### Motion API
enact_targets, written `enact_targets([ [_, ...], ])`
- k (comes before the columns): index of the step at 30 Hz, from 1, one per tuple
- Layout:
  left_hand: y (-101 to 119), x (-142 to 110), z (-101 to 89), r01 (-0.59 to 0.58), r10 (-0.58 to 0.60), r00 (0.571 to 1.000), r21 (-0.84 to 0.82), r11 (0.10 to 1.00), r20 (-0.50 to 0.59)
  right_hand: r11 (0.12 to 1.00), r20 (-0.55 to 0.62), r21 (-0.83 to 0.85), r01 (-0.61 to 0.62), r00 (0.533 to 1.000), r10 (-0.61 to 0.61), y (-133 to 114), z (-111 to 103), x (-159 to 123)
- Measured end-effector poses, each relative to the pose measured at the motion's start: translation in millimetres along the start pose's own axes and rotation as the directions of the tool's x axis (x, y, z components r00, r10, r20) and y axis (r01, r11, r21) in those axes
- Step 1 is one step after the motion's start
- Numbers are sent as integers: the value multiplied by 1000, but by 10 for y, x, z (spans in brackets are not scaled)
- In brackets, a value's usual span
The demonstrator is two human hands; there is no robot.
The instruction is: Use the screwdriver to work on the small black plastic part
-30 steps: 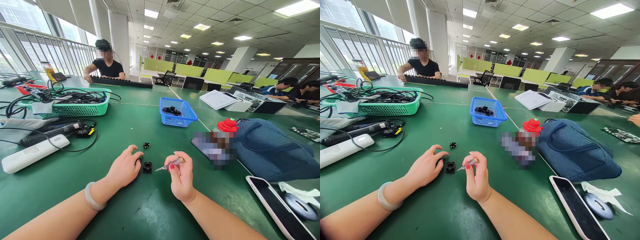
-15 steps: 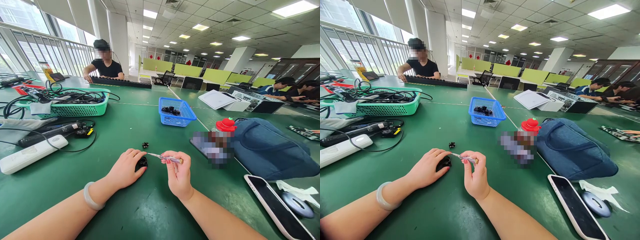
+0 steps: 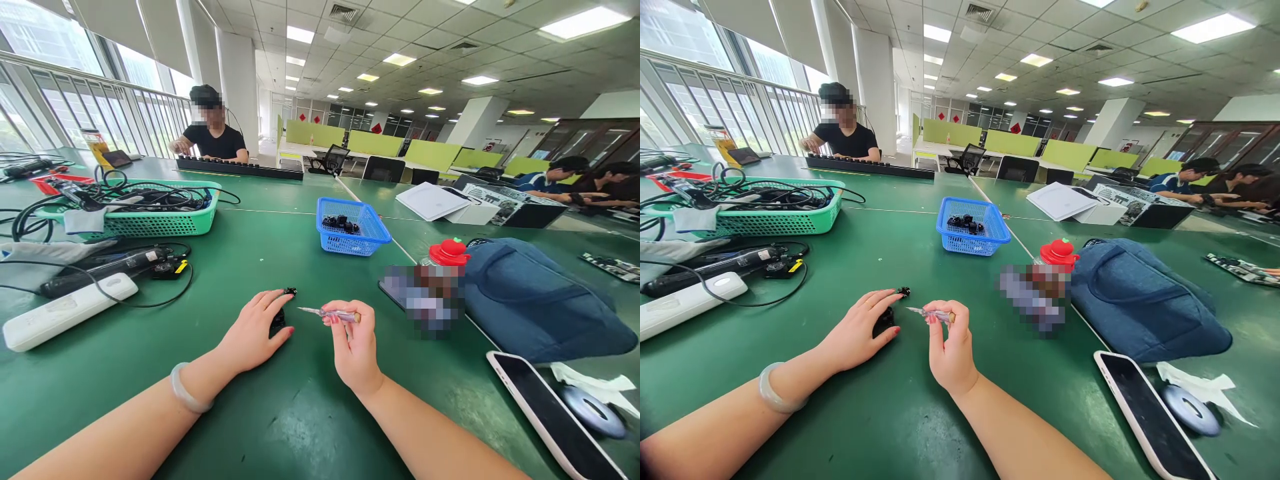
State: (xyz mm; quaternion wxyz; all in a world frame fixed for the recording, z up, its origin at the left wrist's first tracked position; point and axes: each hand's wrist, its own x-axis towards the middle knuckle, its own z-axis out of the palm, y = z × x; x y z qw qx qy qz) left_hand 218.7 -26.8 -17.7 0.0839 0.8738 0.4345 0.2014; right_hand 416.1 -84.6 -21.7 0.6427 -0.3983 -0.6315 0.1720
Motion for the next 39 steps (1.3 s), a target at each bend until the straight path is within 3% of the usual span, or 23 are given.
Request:
enact_targets([
  [6,-7,213,94,-45,39,995,65,997,93,997,-63,-17,-73,995,72,84,-7,52],
  [10,-75,359,151,-65,60,994,59,996,86,995,-82,-18,-94,992,92,103,-21,84],
  [14,-128,350,157,-68,67,997,28,997,40,995,-81,-23,-96,992,94,104,-15,85],
  [19,-312,89,4,-8,7,999,39,999,34,993,-62,-59,-104,993,101,95,-14,82],
  [23,-654,-265,-244,115,-117,993,105,988,16,979,14,-189,-76,997,80,77,-29,118],
  [31,-1297,-982,-806,388,-378,921,341,856,-98,970,136,-241,13,990,21,142,0,113],
  [39,-1445,-1124,-995,492,-480,867,390,778,-136,954,235,-300,-17,968,91,189,-19,121],
])
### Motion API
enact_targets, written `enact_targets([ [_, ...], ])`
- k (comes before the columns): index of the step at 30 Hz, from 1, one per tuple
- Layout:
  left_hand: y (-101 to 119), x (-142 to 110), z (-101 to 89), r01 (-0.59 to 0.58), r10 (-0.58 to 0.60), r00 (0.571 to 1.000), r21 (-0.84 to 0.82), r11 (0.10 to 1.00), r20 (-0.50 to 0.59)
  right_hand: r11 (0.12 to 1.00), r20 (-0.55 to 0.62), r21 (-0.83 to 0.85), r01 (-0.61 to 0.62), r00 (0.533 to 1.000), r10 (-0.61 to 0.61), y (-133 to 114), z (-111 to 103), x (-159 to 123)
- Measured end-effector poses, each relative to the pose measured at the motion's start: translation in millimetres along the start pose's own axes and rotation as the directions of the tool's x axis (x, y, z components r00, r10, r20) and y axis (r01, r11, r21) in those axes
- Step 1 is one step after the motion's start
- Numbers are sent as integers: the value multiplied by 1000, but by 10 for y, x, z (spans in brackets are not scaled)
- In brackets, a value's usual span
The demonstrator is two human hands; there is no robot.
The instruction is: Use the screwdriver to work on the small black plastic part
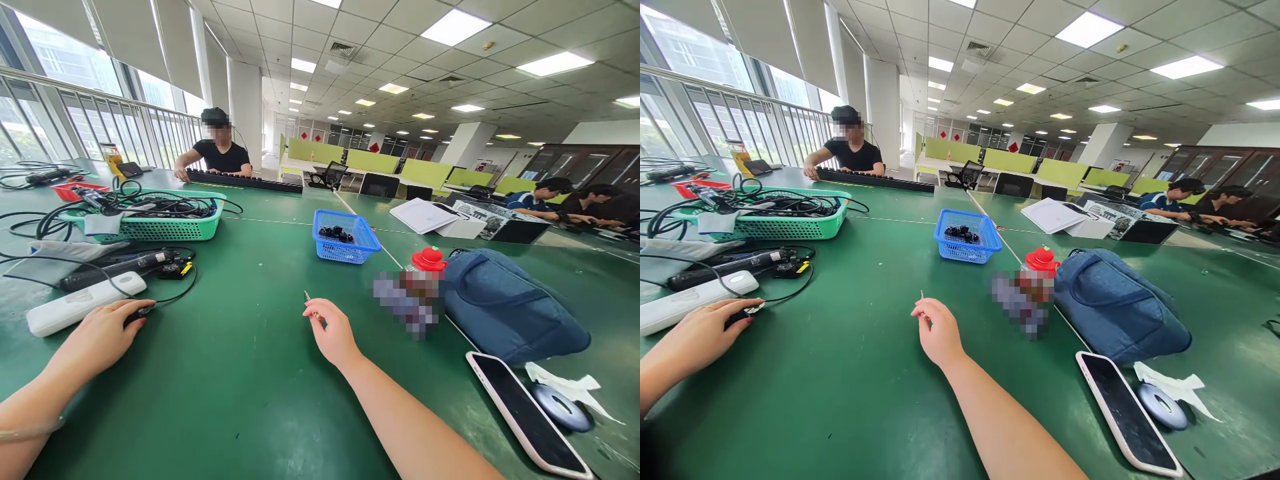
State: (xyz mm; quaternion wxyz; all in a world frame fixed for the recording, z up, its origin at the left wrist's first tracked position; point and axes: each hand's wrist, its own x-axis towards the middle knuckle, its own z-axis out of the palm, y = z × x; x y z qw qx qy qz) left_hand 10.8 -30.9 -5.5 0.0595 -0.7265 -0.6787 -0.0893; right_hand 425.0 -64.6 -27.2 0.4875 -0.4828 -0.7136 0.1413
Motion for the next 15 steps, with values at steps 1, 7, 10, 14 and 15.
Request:
enact_targets([
  [1,6,2,-11,5,-4,1000,-2,1000,8,1000,24,-2,-2,1000,2,4,-2,4],
  [7,95,-27,-79,-16,19,999,-59,998,42,998,181,-54,13,984,-3,-32,-7,6],
  [10,135,-62,-106,-57,58,998,-88,995,18,997,222,-72,-11,975,27,-53,1,-2],
  [14,130,-79,-77,-111,108,994,-123,986,-31,996,243,-79,-38,968,56,-41,22,-10],
  [15,114,-70,-55,-114,110,993,-135,984,-37,996,248,-78,-44,967,62,-35,25,-11],
])
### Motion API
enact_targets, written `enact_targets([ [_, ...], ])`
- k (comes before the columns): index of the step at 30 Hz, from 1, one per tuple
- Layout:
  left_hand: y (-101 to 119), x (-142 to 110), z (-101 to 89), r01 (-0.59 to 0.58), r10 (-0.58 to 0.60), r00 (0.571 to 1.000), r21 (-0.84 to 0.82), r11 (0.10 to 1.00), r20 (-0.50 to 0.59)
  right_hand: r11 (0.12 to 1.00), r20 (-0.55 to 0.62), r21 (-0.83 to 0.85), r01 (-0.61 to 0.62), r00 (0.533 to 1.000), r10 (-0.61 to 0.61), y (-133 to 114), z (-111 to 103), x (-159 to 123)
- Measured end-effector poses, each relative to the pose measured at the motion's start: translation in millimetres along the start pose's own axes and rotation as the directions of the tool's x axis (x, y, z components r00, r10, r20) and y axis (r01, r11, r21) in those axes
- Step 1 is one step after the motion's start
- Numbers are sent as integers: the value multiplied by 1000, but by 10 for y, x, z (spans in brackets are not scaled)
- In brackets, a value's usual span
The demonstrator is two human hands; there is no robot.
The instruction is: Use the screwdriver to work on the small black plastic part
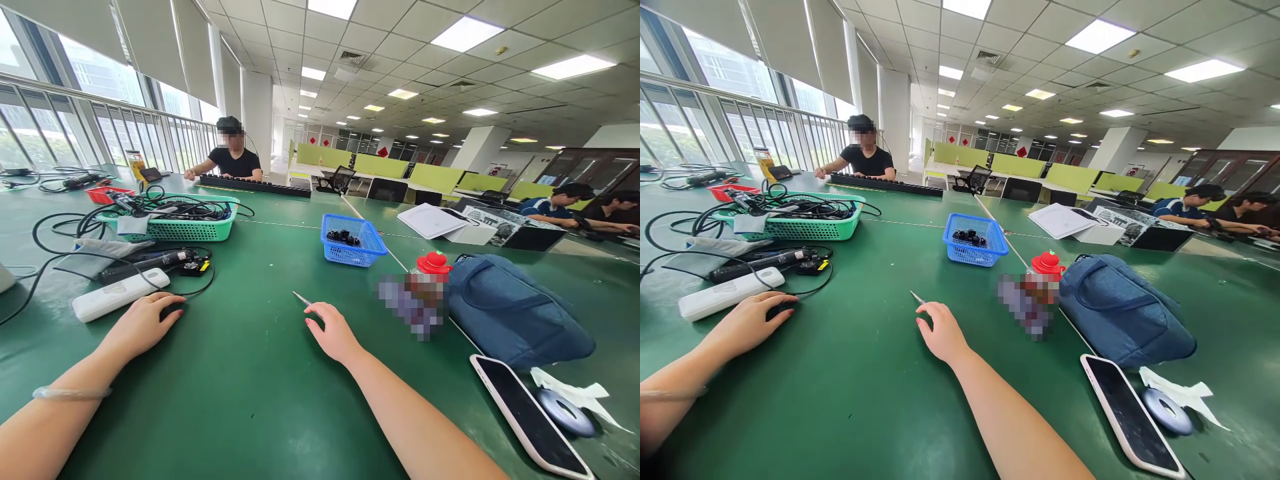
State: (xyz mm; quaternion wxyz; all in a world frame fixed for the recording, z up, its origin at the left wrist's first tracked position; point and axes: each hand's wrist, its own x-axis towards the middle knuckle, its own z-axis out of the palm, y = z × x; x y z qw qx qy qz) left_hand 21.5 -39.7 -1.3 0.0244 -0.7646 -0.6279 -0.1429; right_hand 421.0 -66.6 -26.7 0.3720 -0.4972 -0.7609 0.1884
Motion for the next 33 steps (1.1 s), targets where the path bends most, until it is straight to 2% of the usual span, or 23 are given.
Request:
enact_targets([
  [7,-168,71,139,36,-36,999,-36,999,9,998,32,9,-60,998,59,18,3,1],
  [19,-165,65,103,26,-27,998,-21,999,-55,998,12,-43,-40,999,41,12,50,22],
  [24,-100,119,89,-6,12,993,54,999,-118,998,11,-67,-1,1000,2,14,77,46],
  [29,-55,183,109,-84,114,974,155,984,-197,994,33,-104,34,999,-30,-7,108,76],
  [33,-74,192,139,-77,126,961,200,977,-245,990,44,-131,52,998,-46,-8,118,91],
])
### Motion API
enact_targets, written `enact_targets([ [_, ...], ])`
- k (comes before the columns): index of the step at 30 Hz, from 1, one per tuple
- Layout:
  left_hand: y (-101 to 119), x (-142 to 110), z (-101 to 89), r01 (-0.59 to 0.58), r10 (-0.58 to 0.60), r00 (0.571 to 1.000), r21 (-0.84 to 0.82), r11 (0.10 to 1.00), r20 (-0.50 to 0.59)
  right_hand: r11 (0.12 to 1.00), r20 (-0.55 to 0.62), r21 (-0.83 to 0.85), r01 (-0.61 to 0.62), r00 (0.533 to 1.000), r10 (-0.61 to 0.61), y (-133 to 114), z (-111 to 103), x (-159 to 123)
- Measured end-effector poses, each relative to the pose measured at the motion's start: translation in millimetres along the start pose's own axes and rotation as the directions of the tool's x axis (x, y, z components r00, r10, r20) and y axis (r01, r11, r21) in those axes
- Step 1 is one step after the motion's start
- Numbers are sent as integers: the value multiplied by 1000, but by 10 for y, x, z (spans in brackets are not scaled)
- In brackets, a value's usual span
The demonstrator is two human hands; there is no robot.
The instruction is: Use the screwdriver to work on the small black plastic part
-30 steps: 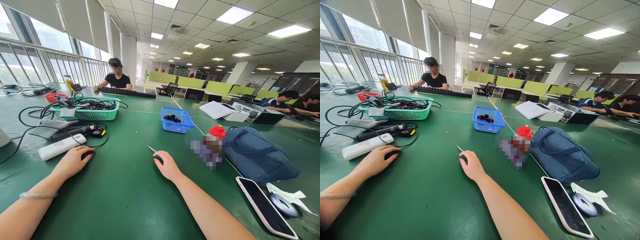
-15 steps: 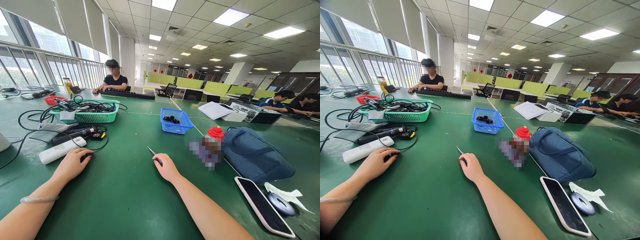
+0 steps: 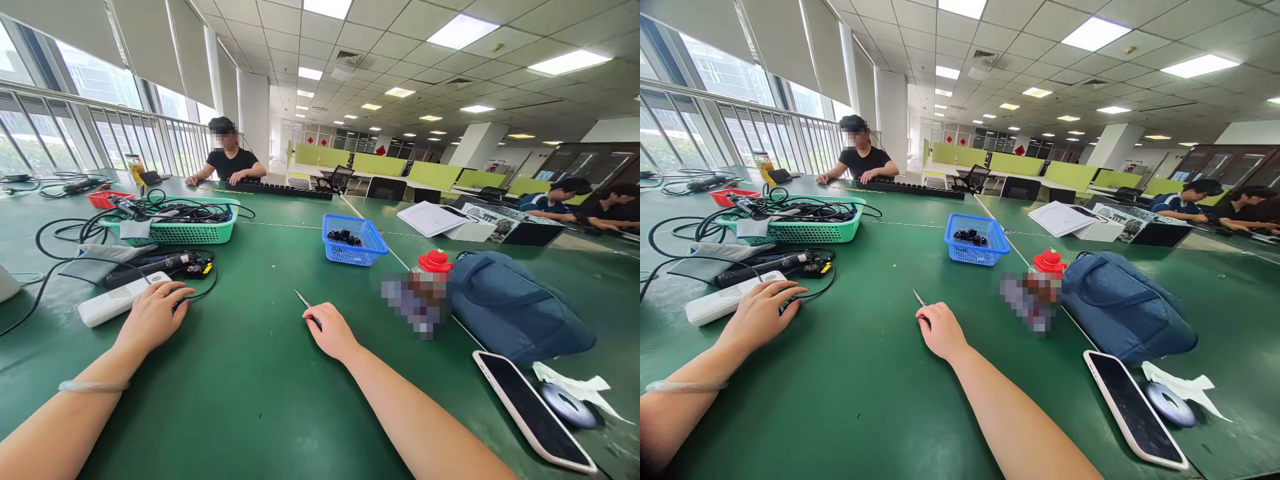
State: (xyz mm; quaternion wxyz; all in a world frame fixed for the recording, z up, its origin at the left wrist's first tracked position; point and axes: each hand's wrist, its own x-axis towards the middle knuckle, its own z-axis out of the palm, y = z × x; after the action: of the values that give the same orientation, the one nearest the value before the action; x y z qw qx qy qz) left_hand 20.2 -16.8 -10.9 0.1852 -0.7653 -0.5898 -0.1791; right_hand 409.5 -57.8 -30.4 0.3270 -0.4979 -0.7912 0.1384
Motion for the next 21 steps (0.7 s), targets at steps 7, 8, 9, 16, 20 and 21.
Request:
enact_targets([
  [7,26,0,-26,-3,4,998,16,1000,-56,998,2,-51,45,999,-45,29,28,31],
  [8,28,3,-35,-13,13,998,7,1000,-63,997,4,-55,48,999,-48,28,30,34],
  [9,28,6,-43,-21,21,997,-7,1000,-70,997,5,-60,50,999,-50,26,31,36],
  [16,69,-31,-91,4,-9,1000,-137,991,-30,997,-5,-64,45,999,-46,11,29,42],
  [20,152,-124,-110,-28,16,998,-179,983,-65,997,2,-63,44,999,-44,0,31,44],
  [21,179,-146,-111,-55,38,995,-185,981,-93,997,5,-59,44,999,-44,-4,31,44],
])
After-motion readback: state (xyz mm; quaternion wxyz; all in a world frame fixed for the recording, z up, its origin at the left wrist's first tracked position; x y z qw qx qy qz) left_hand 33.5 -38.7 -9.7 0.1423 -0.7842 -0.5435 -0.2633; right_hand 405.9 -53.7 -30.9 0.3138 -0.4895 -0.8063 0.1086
